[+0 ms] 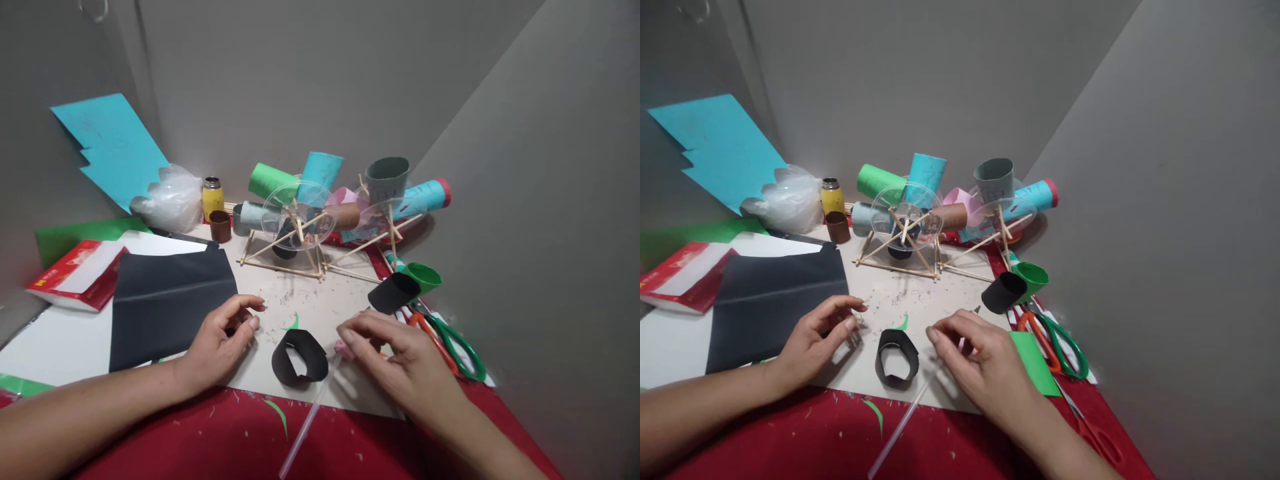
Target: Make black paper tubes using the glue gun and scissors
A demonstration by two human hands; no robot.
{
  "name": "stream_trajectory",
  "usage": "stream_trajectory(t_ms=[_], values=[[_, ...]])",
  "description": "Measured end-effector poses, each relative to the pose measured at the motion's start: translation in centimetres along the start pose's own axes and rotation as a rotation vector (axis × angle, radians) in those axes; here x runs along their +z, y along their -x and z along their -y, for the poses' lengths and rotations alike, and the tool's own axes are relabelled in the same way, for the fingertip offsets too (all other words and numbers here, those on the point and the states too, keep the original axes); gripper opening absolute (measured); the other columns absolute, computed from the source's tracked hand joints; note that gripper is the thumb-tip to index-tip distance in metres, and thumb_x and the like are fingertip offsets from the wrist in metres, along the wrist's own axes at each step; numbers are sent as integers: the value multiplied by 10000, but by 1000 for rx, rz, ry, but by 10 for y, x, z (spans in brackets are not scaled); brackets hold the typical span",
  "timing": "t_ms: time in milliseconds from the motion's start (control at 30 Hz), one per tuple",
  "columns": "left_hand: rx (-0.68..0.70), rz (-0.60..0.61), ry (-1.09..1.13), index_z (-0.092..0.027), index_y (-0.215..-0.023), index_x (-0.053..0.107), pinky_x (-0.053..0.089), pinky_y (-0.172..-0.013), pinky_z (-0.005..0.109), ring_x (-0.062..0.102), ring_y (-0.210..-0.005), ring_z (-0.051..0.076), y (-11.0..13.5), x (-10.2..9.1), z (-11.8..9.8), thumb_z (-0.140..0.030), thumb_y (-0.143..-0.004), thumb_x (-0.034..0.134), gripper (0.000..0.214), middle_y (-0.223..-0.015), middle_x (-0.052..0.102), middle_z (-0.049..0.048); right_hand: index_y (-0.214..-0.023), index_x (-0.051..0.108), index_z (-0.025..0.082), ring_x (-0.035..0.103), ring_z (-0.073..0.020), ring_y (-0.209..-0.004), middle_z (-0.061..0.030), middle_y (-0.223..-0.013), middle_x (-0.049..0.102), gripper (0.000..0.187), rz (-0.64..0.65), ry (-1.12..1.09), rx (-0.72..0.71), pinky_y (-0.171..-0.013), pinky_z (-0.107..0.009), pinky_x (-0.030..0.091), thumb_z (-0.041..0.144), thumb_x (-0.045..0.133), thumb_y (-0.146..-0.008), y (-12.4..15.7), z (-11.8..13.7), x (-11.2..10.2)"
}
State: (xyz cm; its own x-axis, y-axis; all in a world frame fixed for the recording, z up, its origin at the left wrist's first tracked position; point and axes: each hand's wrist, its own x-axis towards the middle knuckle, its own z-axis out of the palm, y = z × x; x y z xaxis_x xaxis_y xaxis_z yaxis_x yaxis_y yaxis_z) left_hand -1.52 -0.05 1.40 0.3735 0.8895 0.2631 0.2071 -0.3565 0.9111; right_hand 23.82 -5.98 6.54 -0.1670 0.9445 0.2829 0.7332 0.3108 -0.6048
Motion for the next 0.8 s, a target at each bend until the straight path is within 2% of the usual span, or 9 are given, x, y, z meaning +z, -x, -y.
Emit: stream_trajectory(t_ms=[67, 133, 200, 267, 367, 467, 533, 700, 800], values=[[112, -5, -86, -189, -1078, 585, 507, -729, 240, 618, -841, 124, 2, -3, -11, -240, -920, 505, 184, -1010, 657, 50, -882, 676, 196, 587, -155, -656, -27, -770, 654, 204, 69, 83, -1, -606, -269, 417, 341, 537, -920, -1, 8, 2], [316, 59, -166, -188, -1115, 561, 509, -786, 243, 628, -882, 125, 4, -7, -24, -187, -916, 503, 208, -1022, 662, 55, -948, 690, 193, 602, -167, -652, -34, -797, 677, 214, 142, 202, -4, -607, -279, 412, 363, 571, -896, -3, 18, 4], [545, 226, -243, -189, -1193, 511, 497, -871, 252, 629, -990, 140, 6, -9, -36, -146, -907, 501, 289, -1098, 662, 71, -952, 699, 185, 619, -182, -655, -42, -792, 692, 214, 216, 325, -5, -600, -284, 396, 360, 600, -876, -5, 29, 6], [677, 416, -342, -189, -1260, 455, 481, -926, 266, 602, -1108, 165, 4, -9, -44, -155, -912, 492, 352, -1205, 637, 92, -906, 706, 178, 637, -196, -671, -49, -779, 706, 197, 275, 431, 2, -593, -286, 373, 346, 608, -871, -8, 39, 7], [686, 545, -549, -179, -1180, 503, 503, -826, 262, 634, -1026, 179, -2, -7, -47, -235, -937, 458, 253, -1159, 653, 97, -820, 707, 187, 662, -216, -713, -58, -787, 729, 192, 316, 569, 28, -570, -285, 326, 339, 601, -870, -14, 49, 10], [690, 557, -716, -165, -937, 571, 477, -664, 241, 635, -796, 161, -9, -4, -41, -270, -945, 429, 177, -915, 670, 70, -765, 708, 202, 670, -224, -726, -60, -773, 736, 189, 332, 645, 57, -543, -284, 280, 310, 586, -860, -19, 52, 13], [719, 532, -762, -163, -870, 575, 444, -622, 228, 609, -731, 145, -9, -2, -37, -258, -943, 433, 186, -844, 651, 55, -745, 713, 202, 668, -219, -709, -68, -752, 732, 211, 321, 655, 72, -530, -282, 266, 283, 560, -864, -21, 51, 15], [737, 495, -793, -160, -834, 606, 421, -587, 219, 600, -682, 133, 6, -1, -43, -243, -940, 438, 215, -801, 645, 52, -738, 729, 205, 659, -203, -699, -69, -739, 727, 234, 296, 652, 81, -526, -269, 278, 250, 535, -860, -20, 54, 16], [699, 500, -748, -163, -985, 630, 472, -687, 234, 649, -825, 160, 18, -5, -51, -247, -940, 433, 219, -976, 674, 91, -755, 737, 210, 656, -197, -705, -68, -753, 730, 241, 281, 646, 62, -533, -265, 285, 250, 526, -866, -17, 59, 14]])
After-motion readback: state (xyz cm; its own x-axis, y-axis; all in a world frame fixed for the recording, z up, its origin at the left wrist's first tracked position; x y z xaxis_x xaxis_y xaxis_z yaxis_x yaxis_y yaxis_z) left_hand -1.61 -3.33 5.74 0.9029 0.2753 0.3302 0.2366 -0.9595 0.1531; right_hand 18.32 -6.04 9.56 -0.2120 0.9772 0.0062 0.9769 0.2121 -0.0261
